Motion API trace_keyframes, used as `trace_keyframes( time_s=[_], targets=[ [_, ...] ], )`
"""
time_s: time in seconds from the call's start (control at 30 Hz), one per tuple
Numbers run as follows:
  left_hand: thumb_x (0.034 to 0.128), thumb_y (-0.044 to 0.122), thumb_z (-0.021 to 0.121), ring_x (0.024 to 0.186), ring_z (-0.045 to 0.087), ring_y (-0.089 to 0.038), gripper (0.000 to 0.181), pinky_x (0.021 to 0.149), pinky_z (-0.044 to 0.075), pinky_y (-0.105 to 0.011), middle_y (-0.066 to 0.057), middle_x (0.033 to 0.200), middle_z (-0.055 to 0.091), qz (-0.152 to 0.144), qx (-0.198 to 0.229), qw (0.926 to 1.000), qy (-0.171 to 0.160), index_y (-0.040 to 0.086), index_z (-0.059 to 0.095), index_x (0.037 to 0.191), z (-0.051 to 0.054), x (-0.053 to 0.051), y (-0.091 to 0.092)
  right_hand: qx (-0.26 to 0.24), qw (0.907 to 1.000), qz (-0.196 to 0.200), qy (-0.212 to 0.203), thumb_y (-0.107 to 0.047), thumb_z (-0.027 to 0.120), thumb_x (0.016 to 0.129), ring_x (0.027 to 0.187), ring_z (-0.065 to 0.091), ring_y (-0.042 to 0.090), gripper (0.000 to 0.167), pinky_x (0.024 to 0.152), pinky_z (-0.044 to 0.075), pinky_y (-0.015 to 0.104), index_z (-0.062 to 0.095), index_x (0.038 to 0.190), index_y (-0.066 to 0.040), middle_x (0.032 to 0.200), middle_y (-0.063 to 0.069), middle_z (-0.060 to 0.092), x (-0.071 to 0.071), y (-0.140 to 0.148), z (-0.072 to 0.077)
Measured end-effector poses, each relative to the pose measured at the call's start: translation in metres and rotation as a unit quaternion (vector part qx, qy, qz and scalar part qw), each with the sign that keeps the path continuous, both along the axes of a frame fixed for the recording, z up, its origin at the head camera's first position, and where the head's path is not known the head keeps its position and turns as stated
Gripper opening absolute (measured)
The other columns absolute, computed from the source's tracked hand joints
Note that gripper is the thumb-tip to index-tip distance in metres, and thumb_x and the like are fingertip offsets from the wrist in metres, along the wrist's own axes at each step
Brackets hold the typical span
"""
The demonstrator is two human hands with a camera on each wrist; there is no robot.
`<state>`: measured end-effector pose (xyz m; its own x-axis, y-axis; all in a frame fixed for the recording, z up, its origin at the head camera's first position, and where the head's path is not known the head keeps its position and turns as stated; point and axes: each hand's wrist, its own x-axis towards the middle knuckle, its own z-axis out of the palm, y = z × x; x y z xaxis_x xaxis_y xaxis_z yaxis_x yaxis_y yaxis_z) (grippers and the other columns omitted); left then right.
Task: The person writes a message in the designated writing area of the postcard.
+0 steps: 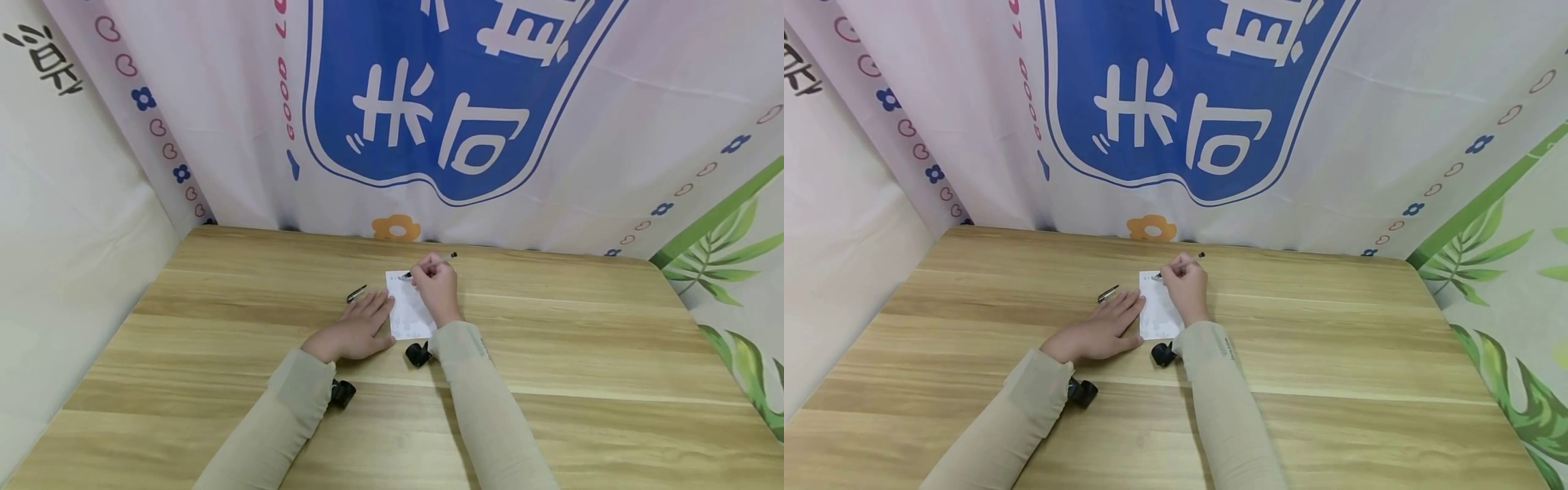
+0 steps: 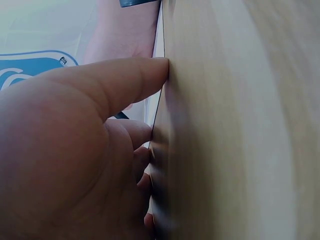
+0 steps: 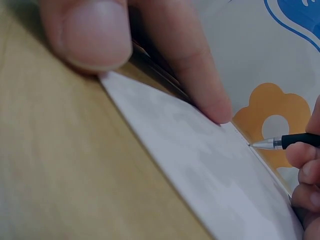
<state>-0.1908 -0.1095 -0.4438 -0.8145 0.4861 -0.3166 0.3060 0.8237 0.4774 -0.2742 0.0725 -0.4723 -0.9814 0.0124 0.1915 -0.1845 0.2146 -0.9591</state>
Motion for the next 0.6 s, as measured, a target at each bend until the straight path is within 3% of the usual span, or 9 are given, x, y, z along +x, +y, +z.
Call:
trace_keyframes(
  time_s=[0.6],
  targets=[
    [0.1062,0.045,0.047,0.155,-0.011,-0.027,0.078,0.124,-0.001,-0.051,-0.006,0.17,-0.005,0.001,-0.007,1.0,0.0,0.01,0.007,0.163,0.0017,0.0014,0.0008,-0.006,1.0,0.001,0.005,-0.008,0.062,0.09,0.062,0.056,0.018,0.011,0.053,0.042,0.024,0.06,0.078,-0.008,0.067,0.006,0.061,0.0012,-0.0007,0.0008]
  ],
)
